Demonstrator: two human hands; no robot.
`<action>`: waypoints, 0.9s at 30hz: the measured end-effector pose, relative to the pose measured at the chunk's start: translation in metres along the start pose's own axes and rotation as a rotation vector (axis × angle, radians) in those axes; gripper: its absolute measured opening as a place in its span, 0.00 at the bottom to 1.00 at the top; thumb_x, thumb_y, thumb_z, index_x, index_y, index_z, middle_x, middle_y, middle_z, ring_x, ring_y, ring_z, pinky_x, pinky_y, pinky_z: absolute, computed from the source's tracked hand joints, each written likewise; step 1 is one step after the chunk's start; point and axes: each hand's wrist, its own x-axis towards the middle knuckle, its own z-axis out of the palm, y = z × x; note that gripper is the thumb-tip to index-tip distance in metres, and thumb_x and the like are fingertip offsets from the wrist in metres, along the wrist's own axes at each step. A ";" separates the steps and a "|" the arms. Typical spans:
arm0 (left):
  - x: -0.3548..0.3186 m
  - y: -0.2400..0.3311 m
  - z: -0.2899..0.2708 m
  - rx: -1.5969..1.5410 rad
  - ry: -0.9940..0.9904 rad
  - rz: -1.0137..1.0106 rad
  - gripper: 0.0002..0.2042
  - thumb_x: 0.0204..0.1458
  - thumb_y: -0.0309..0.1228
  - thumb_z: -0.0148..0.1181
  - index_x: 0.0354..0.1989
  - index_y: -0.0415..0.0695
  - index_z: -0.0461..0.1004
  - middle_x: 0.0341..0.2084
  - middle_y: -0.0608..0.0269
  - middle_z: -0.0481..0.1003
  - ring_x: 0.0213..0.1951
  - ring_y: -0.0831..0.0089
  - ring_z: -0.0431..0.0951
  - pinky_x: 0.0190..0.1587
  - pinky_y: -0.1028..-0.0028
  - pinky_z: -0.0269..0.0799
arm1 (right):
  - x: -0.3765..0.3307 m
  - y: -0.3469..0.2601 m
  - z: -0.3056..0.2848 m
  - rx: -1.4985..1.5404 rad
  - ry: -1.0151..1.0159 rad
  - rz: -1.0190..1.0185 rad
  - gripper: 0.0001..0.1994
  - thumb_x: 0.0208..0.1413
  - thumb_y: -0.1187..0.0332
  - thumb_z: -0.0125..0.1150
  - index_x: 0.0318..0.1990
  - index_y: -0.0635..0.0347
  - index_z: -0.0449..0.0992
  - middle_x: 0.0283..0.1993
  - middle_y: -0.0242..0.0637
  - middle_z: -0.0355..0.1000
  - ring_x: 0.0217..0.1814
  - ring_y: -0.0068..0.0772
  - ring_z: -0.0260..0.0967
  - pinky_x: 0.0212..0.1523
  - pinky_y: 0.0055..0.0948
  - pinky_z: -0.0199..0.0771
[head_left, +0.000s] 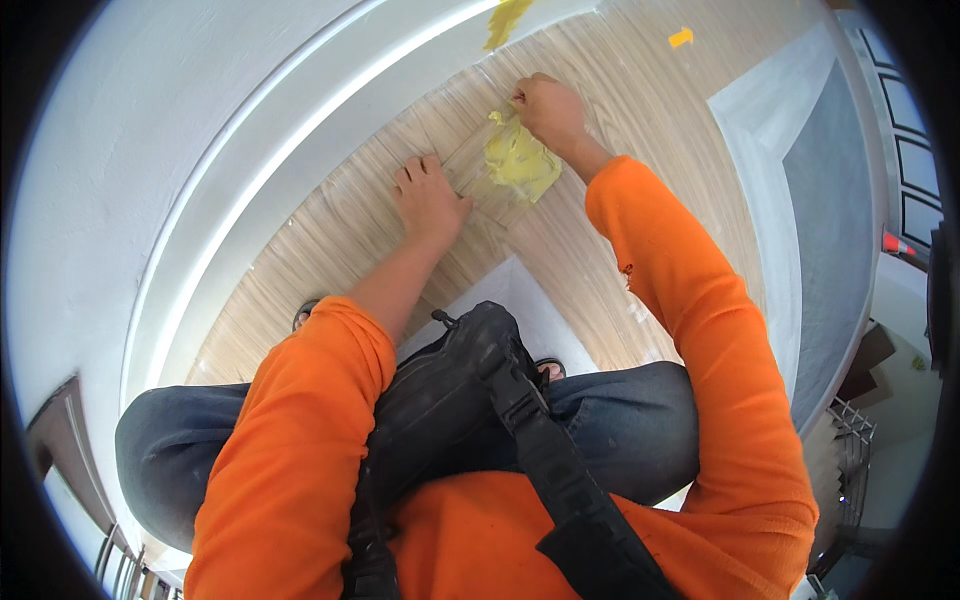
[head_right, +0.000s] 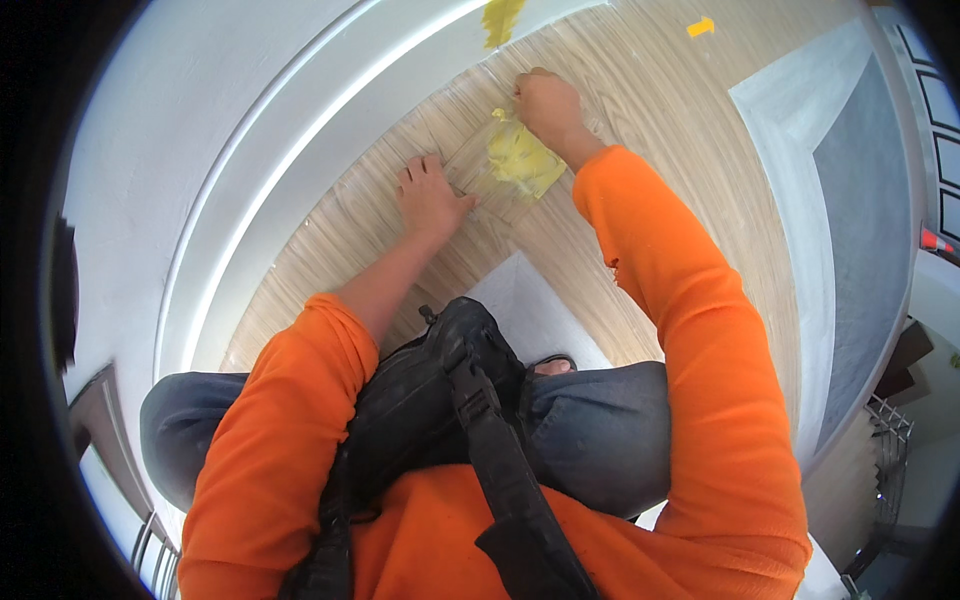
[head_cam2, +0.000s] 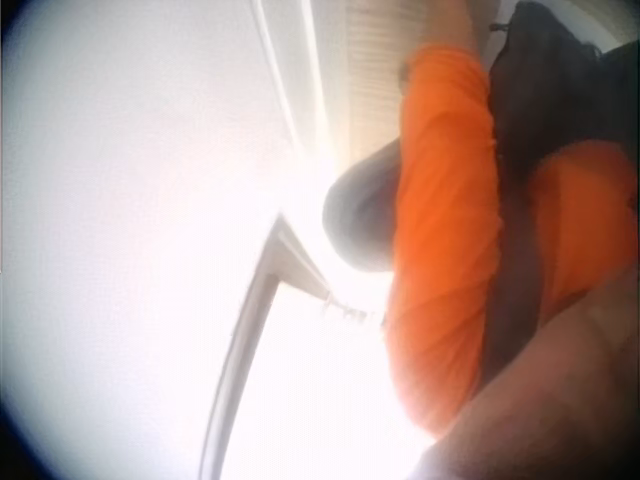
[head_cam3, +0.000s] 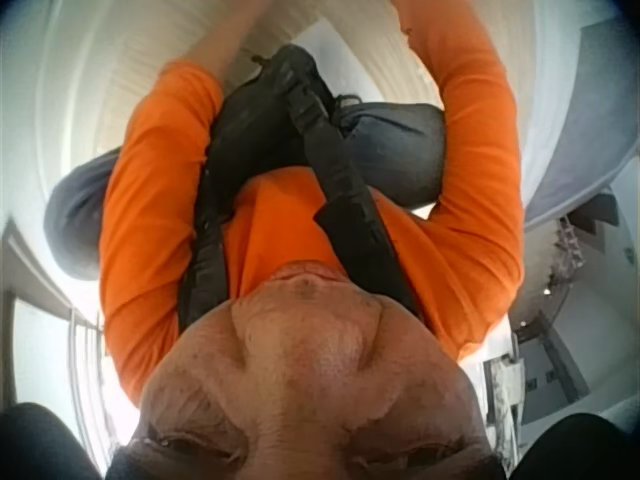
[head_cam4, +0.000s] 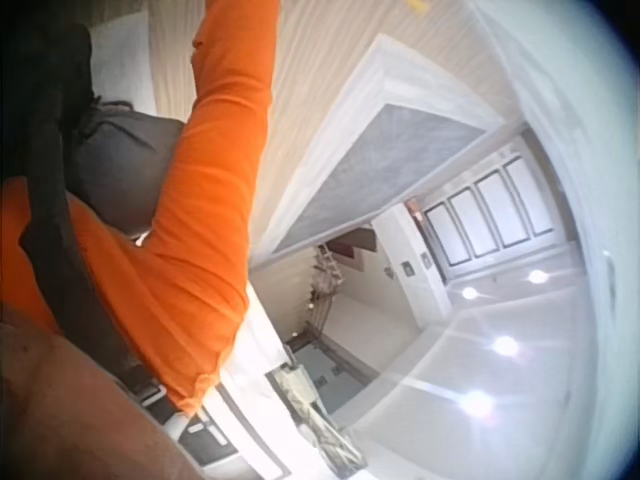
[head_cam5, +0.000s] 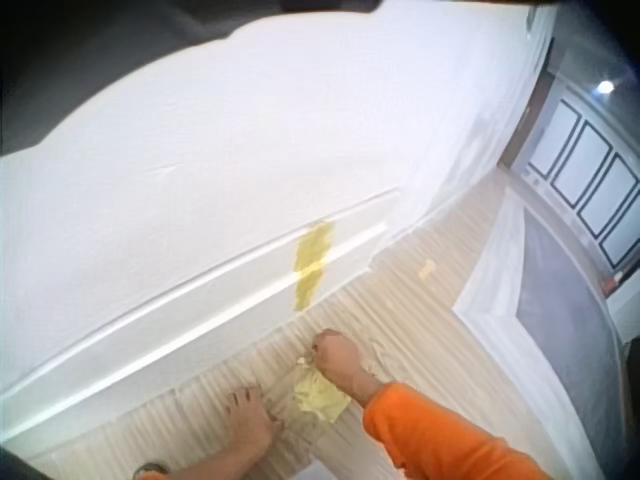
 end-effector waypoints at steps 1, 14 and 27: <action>0.001 -0.001 0.002 -0.001 -0.011 -0.002 0.39 0.42 0.42 0.82 0.62 0.42 0.70 0.62 0.51 0.67 0.65 0.50 0.65 0.67 0.54 0.64 | 0.000 -0.004 0.003 0.009 0.002 -0.019 0.08 0.62 0.66 0.64 0.43 0.57 0.85 0.46 0.42 0.80 0.50 0.51 0.77 0.50 0.45 0.78; 0.005 0.001 -0.004 0.001 -0.070 -0.011 0.39 0.42 0.44 0.83 0.61 0.42 0.70 0.61 0.53 0.67 0.65 0.52 0.65 0.68 0.55 0.63 | -0.033 0.012 -0.017 -0.014 -0.036 -0.193 0.07 0.59 0.69 0.64 0.41 0.51 0.87 0.44 0.31 0.79 0.55 0.41 0.75 0.53 0.42 0.80; -0.004 -0.006 0.008 0.054 -0.007 0.099 0.36 0.45 0.44 0.80 0.59 0.39 0.70 0.57 0.50 0.69 0.62 0.51 0.67 0.67 0.55 0.63 | -0.076 0.033 -0.015 0.130 -0.015 -0.084 0.09 0.61 0.66 0.60 0.39 0.58 0.85 0.41 0.43 0.80 0.49 0.52 0.77 0.50 0.48 0.79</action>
